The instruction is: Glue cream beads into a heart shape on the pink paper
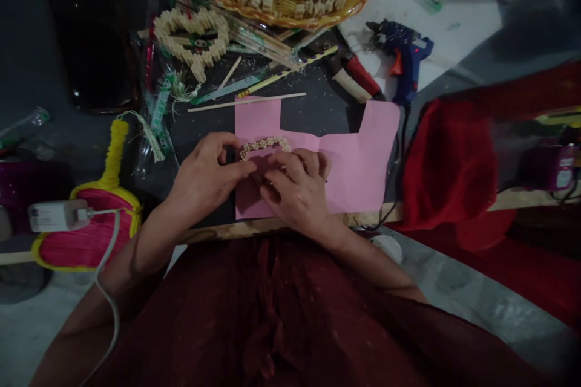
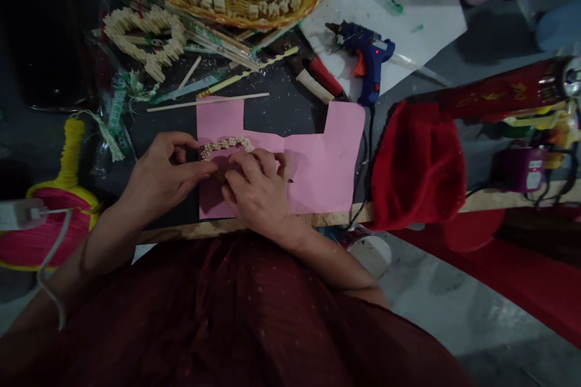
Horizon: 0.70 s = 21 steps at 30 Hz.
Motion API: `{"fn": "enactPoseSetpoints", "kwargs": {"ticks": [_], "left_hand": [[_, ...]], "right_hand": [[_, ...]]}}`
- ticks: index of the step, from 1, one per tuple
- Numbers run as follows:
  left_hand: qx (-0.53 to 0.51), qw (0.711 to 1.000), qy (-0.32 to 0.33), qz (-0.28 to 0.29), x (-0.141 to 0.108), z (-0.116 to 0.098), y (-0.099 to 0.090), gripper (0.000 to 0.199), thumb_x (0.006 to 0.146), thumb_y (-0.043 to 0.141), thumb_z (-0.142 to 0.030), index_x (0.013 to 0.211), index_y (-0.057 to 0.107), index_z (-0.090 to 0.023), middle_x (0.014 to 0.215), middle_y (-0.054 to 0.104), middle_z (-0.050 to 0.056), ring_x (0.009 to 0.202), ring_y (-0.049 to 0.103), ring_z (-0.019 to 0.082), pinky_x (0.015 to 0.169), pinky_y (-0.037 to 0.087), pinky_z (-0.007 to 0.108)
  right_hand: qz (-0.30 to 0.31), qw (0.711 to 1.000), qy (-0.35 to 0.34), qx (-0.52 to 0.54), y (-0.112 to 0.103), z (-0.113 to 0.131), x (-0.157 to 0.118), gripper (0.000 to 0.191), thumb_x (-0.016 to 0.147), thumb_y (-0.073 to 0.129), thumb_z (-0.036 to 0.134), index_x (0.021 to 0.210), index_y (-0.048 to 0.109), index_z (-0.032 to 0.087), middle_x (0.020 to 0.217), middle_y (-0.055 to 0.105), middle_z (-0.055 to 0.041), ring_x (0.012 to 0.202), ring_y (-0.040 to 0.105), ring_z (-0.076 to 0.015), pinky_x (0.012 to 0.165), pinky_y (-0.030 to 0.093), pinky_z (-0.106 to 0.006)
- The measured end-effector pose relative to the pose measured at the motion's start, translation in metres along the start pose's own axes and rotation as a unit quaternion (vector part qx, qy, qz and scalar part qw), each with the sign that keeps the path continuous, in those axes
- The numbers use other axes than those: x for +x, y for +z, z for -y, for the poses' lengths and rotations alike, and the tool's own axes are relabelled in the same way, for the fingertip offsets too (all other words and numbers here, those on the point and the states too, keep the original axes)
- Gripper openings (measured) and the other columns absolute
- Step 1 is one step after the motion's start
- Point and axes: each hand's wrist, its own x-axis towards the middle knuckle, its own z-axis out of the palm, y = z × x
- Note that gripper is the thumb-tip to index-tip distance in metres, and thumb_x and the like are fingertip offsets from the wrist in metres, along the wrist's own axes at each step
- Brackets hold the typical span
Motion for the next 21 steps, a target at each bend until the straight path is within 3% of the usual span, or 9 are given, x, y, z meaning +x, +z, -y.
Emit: {"fn": "enactPoseSetpoints", "kwargs": {"ticks": [6,13,18,21], "left_hand": [[-0.021,0.999,-0.030,-0.013,-0.001,-0.001,0.002,0.031,0.093,0.067,-0.041,0.118,0.066,-0.023,0.107,0.064,0.005,0.087,0.061,0.019,0.077,0.052,0.033],[-0.023,1.000,0.001,-0.009,-0.002,0.003,-0.001,0.030,0.097,0.063,-0.042,0.118,0.070,-0.022,0.107,0.067,0.005,0.082,0.061,0.017,0.075,0.053,0.031],[0.009,0.992,0.123,-0.034,-0.005,0.011,-0.005,0.026,0.103,0.055,-0.030,0.121,0.073,-0.025,0.120,0.071,0.007,0.106,0.068,0.022,0.093,0.057,0.036],[0.035,0.989,0.133,-0.048,-0.005,0.013,-0.004,0.031,0.104,0.055,-0.025,0.131,0.069,-0.021,0.121,0.073,0.009,0.113,0.069,0.024,0.102,0.057,0.038]], "right_hand": [[0.005,1.000,-0.002,0.003,0.000,0.000,0.000,0.015,0.101,0.061,0.035,0.099,0.074,0.027,0.122,0.075,-0.0043,0.119,0.054,-0.0325,0.103,0.037,-0.055],[-0.022,0.999,-0.009,-0.027,-0.002,0.002,0.001,0.010,0.100,0.064,0.036,0.097,0.070,0.028,0.120,0.077,-0.0001,0.116,0.059,-0.0292,0.103,0.036,-0.053],[-0.039,0.999,-0.027,0.005,-0.013,-0.007,0.007,0.020,0.099,0.068,0.047,0.105,0.070,0.028,0.117,0.076,-0.0018,0.113,0.059,-0.0276,0.099,0.043,-0.049],[-0.028,0.999,-0.032,0.026,-0.021,-0.024,0.021,0.024,0.105,0.059,0.042,0.122,0.069,0.028,0.122,0.073,-0.0048,0.117,0.058,-0.0270,0.099,0.047,-0.046]]}}
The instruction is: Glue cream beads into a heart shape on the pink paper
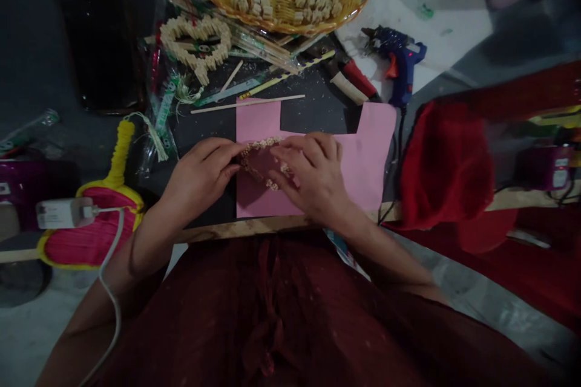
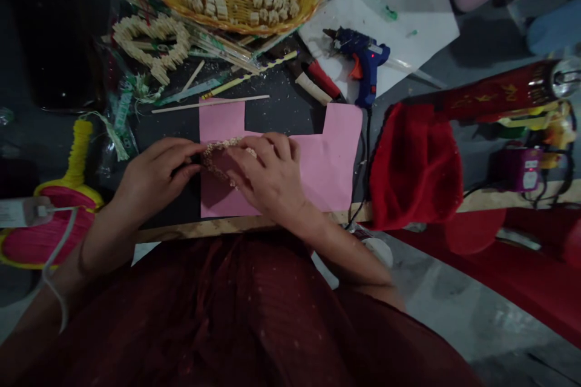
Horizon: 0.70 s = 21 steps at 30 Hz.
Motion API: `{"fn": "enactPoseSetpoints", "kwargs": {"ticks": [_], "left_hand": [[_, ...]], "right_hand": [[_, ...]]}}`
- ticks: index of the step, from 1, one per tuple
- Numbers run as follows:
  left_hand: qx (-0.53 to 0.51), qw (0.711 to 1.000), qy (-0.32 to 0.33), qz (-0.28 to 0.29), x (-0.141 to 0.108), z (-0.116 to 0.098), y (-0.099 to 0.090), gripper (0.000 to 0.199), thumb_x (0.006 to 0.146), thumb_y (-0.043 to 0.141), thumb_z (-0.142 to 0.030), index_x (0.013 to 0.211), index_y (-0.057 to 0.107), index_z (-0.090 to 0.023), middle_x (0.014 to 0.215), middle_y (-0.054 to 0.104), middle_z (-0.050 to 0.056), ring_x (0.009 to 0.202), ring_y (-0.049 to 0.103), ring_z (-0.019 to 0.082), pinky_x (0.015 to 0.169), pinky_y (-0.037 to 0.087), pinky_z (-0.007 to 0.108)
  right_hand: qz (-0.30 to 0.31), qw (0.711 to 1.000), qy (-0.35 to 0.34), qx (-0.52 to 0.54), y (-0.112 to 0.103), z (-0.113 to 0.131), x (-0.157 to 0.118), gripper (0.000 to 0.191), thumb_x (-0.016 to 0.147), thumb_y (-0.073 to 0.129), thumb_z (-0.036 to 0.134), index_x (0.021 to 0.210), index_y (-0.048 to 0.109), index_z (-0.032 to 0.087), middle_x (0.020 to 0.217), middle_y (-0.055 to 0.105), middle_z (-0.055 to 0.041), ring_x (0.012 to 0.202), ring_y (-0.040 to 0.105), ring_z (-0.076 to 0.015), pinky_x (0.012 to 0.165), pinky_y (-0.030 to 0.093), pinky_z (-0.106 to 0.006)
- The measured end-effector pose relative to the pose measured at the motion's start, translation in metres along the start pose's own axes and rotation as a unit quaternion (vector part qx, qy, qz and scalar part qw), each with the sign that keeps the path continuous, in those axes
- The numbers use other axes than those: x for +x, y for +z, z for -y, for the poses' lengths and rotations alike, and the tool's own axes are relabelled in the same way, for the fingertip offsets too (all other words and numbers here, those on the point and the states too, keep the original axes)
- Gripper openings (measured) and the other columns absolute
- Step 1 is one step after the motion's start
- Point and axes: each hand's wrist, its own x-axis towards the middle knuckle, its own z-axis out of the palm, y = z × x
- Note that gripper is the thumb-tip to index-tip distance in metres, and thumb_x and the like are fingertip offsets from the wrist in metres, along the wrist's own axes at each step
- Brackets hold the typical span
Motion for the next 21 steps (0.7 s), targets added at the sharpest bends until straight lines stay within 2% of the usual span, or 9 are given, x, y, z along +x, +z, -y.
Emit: {"fn": "enactPoseSetpoints", "kwargs": {"ticks": [5,10,21], "left_hand": [[0.017,1.000,-0.019,0.006,0.000,0.002,0.001,0.033,0.104,0.053,-0.028,0.132,0.069,-0.021,0.121,0.074,0.010,0.111,0.070,0.026,0.101,0.058,0.040],[-0.003,0.999,-0.042,0.013,0.001,0.001,0.002,0.033,0.105,0.049,-0.032,0.129,0.071,-0.025,0.121,0.074,0.009,0.110,0.070,0.026,0.098,0.059,0.041],[-0.004,0.999,-0.051,0.015,0.000,0.003,0.006,0.034,0.105,0.050,-0.033,0.131,0.071,-0.026,0.122,0.074,0.009,0.111,0.069,0.027,0.100,0.058,0.043]], "right_hand": [[0.086,0.994,-0.049,0.036,0.006,-0.026,0.029,0.030,0.105,0.059,0.038,0.131,0.068,0.027,0.132,0.069,-0.0069,0.123,0.052,-0.0293,0.099,0.045,-0.047],[0.160,0.985,-0.045,0.039,0.017,-0.027,0.044,0.030,0.104,0.060,0.038,0.131,0.071,0.029,0.136,0.068,-0.0081,0.124,0.048,-0.0317,0.097,0.042,-0.049],[0.159,0.986,-0.036,0.042,0.025,-0.028,0.045,0.025,0.107,0.056,0.040,0.119,0.077,0.032,0.133,0.070,-0.0039,0.124,0.048,-0.0290,0.100,0.037,-0.048]]}}
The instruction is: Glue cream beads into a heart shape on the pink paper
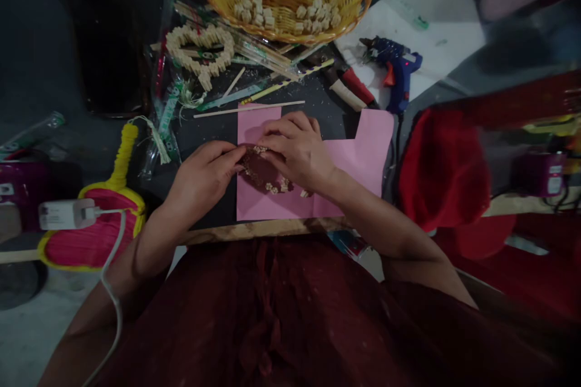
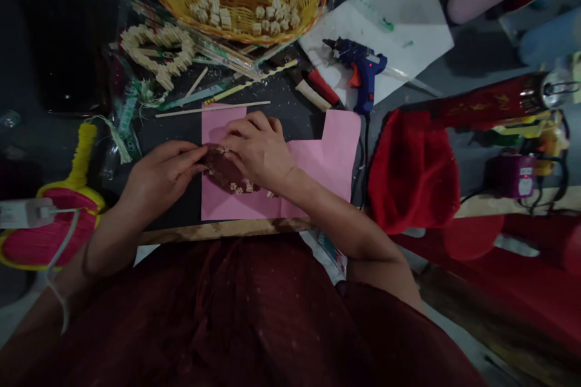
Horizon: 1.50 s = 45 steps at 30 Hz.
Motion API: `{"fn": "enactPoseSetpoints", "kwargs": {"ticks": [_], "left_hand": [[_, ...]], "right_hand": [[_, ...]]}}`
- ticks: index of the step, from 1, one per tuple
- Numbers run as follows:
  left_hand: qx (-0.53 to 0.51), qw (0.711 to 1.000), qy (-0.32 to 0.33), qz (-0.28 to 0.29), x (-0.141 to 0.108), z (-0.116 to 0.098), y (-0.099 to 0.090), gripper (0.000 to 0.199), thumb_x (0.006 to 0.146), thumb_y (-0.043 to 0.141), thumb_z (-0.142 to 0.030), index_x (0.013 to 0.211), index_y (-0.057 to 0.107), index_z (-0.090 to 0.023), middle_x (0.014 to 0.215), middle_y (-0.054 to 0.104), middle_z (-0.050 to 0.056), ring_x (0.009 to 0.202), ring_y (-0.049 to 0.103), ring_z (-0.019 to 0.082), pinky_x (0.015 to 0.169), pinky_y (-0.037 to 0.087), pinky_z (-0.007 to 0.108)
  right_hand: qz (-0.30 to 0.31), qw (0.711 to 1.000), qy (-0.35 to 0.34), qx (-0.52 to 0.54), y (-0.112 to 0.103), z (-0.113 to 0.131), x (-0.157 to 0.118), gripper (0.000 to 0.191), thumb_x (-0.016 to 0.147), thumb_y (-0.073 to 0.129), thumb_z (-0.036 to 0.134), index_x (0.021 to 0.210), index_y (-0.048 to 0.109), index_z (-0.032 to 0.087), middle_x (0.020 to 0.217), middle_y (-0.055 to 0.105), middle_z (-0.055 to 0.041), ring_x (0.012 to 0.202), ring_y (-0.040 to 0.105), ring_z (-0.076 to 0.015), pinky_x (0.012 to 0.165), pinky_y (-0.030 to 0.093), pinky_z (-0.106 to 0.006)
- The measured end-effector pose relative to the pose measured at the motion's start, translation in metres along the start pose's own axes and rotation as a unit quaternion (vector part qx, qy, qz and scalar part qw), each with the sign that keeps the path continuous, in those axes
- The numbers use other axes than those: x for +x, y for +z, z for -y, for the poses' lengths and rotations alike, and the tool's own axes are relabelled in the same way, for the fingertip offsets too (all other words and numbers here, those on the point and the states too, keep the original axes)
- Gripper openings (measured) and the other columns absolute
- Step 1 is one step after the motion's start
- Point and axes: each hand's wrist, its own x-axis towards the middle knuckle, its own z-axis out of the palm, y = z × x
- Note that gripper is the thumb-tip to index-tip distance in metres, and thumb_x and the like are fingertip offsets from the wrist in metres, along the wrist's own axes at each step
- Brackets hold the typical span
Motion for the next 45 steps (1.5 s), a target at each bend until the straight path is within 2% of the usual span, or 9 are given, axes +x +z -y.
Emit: {"fn": "enactPoseSetpoints", "kwargs": {"ticks": [8,11,14,19,26,32,39,45], "left_hand": [[0.006,1.000,0.012,-0.007,0.001,0.000,-0.001,0.033,0.106,0.050,-0.033,0.130,0.071,-0.027,0.121,0.074,0.008,0.110,0.070,0.026,0.099,0.058,0.041],[0.002,1.000,0.012,-0.013,0.000,-0.001,-0.005,0.031,0.106,0.051,-0.031,0.130,0.071,-0.026,0.124,0.075,0.008,0.113,0.071,0.025,0.101,0.058,0.040],[0.011,0.999,0.009,-0.034,-0.003,-0.004,-0.007,0.027,0.106,0.053,-0.030,0.120,0.075,-0.024,0.121,0.075,0.008,0.112,0.071,0.025,0.100,0.058,0.040],[0.033,0.998,-0.019,-0.050,-0.006,-0.006,-0.003,0.025,0.104,0.054,-0.034,0.107,0.077,-0.024,0.113,0.075,0.008,0.107,0.070,0.026,0.097,0.058,0.042],[0.049,0.998,0.018,-0.037,-0.005,-0.002,-0.003,0.027,0.105,0.051,-0.032,0.107,0.076,-0.020,0.115,0.075,0.010,0.106,0.070,0.026,0.097,0.058,0.040],[0.031,0.999,-0.009,-0.033,-0.005,0.000,0.001,0.027,0.105,0.050,-0.033,0.104,0.076,-0.025,0.115,0.075,0.006,0.107,0.069,0.025,0.098,0.057,0.039],[0.034,0.999,0.001,-0.036,-0.004,0.000,0.001,0.029,0.106,0.048,-0.032,0.104,0.076,-0.024,0.114,0.075,0.006,0.106,0.069,0.025,0.097,0.057,0.039],[0.032,0.999,0.014,-0.032,-0.006,0.003,-0.002,0.026,0.105,0.052,-0.035,0.110,0.075,-0.023,0.117,0.074,0.008,0.107,0.069,0.025,0.097,0.057,0.039]], "right_hand": [[-0.018,1.000,-0.006,-0.002,0.002,0.000,-0.001,0.024,0.107,0.057,0.039,0.116,0.077,0.032,0.131,0.071,-0.0033,0.123,0.048,-0.0282,0.100,0.036,-0.048],[-0.015,1.000,-0.012,-0.006,0.001,0.000,-0.001,0.025,0.106,0.059,0.040,0.124,0.075,0.031,0.132,0.071,-0.0040,0.124,0.049,-0.0287,0.099,0.036,-0.047],[-0.005,1.000,-0.012,-0.006,-0.002,0.001,0.000,0.034,0.104,0.061,0.042,0.135,0.069,0.030,0.137,0.068,-0.0058,0.126,0.048,-0.0303,0.099,0.037,-0.048],[0.030,0.999,-0.043,-0.010,-0.006,0.006,0.007,0.027,0.105,0.058,0.040,0.127,0.070,0.030,0.137,0.065,-0.0051,0.127,0.045,-0.0311,0.101,0.034,-0.050],[0.043,0.997,-0.063,-0.024,-0.004,0.009,0.016,0.024,0.106,0.055,0.034,0.122,0.073,0.032,0.131,0.068,-0.0041,0.124,0.045,-0.0295,0.101,0.033,-0.050],[0.041,0.997,-0.054,-0.021,-0.001,0.008,0.015,0.024,0.107,0.054,0.034,0.120,0.074,0.034,0.130,0.068,-0.0028,0.123,0.046,-0.0287,0.102,0.031,-0.050],[0.025,0.998,-0.061,-0.013,0.002,0.007,0.014,0.025,0.107,0.053,0.033,0.120,0.075,0.034,0.130,0.069,-0.0023,0.122,0.046,-0.0279,0.100,0.031,-0.049],[0.028,0.997,-0.071,0.007,-0.003,0.003,0.009,0.034,0.106,0.055,0.041,0.136,0.066,0.031,0.141,0.065,-0.0046,0.126,0.047,-0.0291,0.101,0.033,-0.049]]}}
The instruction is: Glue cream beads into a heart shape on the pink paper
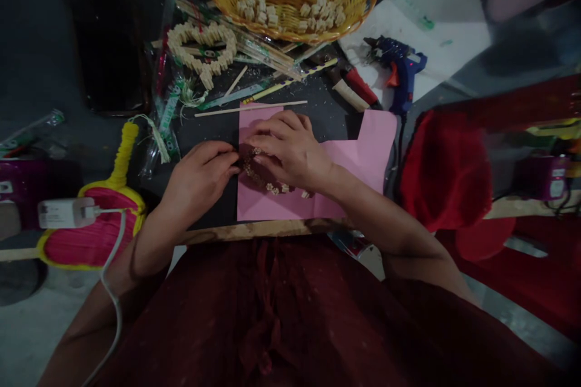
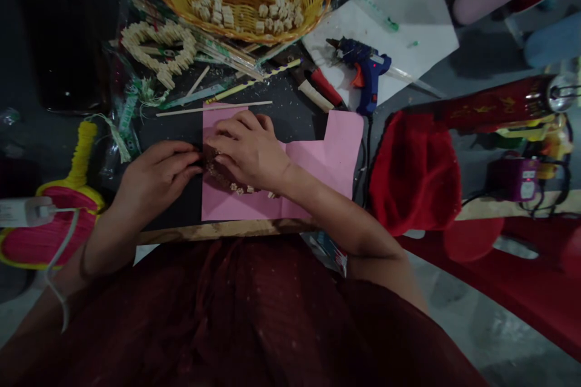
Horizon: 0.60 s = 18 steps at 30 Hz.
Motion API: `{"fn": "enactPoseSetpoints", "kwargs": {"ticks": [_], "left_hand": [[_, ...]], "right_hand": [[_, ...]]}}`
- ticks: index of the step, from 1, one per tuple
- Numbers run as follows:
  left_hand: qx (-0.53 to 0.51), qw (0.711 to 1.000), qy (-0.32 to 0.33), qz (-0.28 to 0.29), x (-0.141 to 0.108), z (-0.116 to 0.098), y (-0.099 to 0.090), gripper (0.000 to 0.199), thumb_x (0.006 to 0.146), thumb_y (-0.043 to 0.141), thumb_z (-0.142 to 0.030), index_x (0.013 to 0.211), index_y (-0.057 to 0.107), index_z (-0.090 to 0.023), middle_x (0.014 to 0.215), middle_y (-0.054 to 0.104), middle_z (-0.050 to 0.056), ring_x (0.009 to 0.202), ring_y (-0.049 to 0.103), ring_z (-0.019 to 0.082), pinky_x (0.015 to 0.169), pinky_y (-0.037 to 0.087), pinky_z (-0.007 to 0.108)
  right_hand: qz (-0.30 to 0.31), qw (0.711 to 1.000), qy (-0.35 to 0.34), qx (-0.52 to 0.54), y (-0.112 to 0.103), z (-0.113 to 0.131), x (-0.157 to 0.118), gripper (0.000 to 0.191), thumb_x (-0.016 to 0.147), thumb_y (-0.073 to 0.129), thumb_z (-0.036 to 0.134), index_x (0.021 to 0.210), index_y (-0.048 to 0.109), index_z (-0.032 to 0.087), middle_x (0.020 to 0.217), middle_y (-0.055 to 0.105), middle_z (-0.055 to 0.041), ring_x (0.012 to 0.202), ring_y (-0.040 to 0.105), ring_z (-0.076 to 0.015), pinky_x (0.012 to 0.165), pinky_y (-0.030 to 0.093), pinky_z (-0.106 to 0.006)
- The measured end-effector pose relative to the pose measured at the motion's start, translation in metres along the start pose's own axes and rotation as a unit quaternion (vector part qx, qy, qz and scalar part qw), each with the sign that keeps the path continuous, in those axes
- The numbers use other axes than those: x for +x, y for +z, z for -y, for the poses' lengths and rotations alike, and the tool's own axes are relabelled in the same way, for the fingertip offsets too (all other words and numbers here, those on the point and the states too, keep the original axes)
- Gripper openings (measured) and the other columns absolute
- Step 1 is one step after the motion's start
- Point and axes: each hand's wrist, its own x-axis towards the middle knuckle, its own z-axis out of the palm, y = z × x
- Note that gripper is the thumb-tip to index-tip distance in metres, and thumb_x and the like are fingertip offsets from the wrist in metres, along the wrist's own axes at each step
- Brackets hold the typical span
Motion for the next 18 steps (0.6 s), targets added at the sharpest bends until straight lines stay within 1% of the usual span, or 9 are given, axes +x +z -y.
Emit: {"fn": "enactPoseSetpoints", "kwargs": {"ticks": [3,5,8,12,16,18], "left_hand": [[-0.001,1.000,-0.001,0.009,0.0000,0.0004,0.0002,0.026,0.103,0.052,-0.033,0.110,0.074,-0.023,0.119,0.074,0.008,0.109,0.068,0.026,0.099,0.056,0.041],[-0.001,1.000,0.000,0.011,0.0004,0.0004,0.0008,0.026,0.103,0.051,-0.032,0.111,0.074,-0.023,0.119,0.074,0.008,0.110,0.068,0.026,0.100,0.056,0.042],[0.001,1.000,0.012,0.005,0.0013,0.0006,0.0019,0.026,0.103,0.051,-0.028,0.112,0.074,-0.022,0.117,0.074,0.008,0.108,0.068,0.026,0.100,0.057,0.041],[0.007,0.999,0.032,-0.007,0.0023,0.0015,0.0036,0.028,0.102,0.049,-0.026,0.113,0.075,-0.019,0.117,0.075,0.009,0.106,0.069,0.026,0.098,0.058,0.041],[0.005,0.999,0.040,-0.021,0.0019,0.0020,0.0056,0.027,0.102,0.051,-0.025,0.113,0.075,-0.019,0.116,0.075,0.009,0.105,0.069,0.025,0.098,0.058,0.040],[0.007,0.999,0.046,-0.029,0.0014,0.0020,0.0065,0.026,0.102,0.051,-0.025,0.112,0.075,-0.019,0.114,0.075,0.009,0.105,0.069,0.025,0.097,0.058,0.040]], "right_hand": [[0.005,1.000,-0.012,0.006,-0.0036,0.0021,-0.0052,0.049,0.102,0.061,0.047,0.146,0.058,0.026,0.146,0.062,-0.0082,0.131,0.045,-0.0313,0.103,0.034,-0.050],[0.018,1.000,-0.019,0.005,-0.0051,0.0045,-0.0068,0.055,0.098,0.066,0.045,0.148,0.056,0.022,0.147,0.060,-0.0104,0.134,0.044,-0.0327,0.105,0.033,-0.051],[0.028,0.999,-0.025,0.008,-0.0052,0.0068,-0.0059,0.054,0.095,0.069,0.039,0.145,0.058,0.021,0.146,0.061,-0.0111,0.135,0.043,-0.0337,0.106,0.032,-0.051],[0.024,0.999,-0.034,0.018,-0.0026,0.0067,-0.0036,0.048,0.094,0.068,0.036,0.140,0.061,0.021,0.144,0.062,-0.0107,0.133,0.044,-0.0339,0.106,0.032,-0.053],[0.031,0.999,-0.035,0.025,-0.0017,0.0053,-0.0040,0.048,0.095,0.068,0.036,0.141,0.061,0.021,0.144,0.062,-0.0106,0.135,0.043,-0.0348,0.107,0.032,-0.053],[0.033,0.998,-0.034,0.029,-0.0030,0.0027,-0.0048,0.051,0.097,0.067,0.040,0.144,0.059,0.022,0.146,0.060,-0.0110,0.136,0.042,-0.0352,0.107,0.032,-0.054]]}}
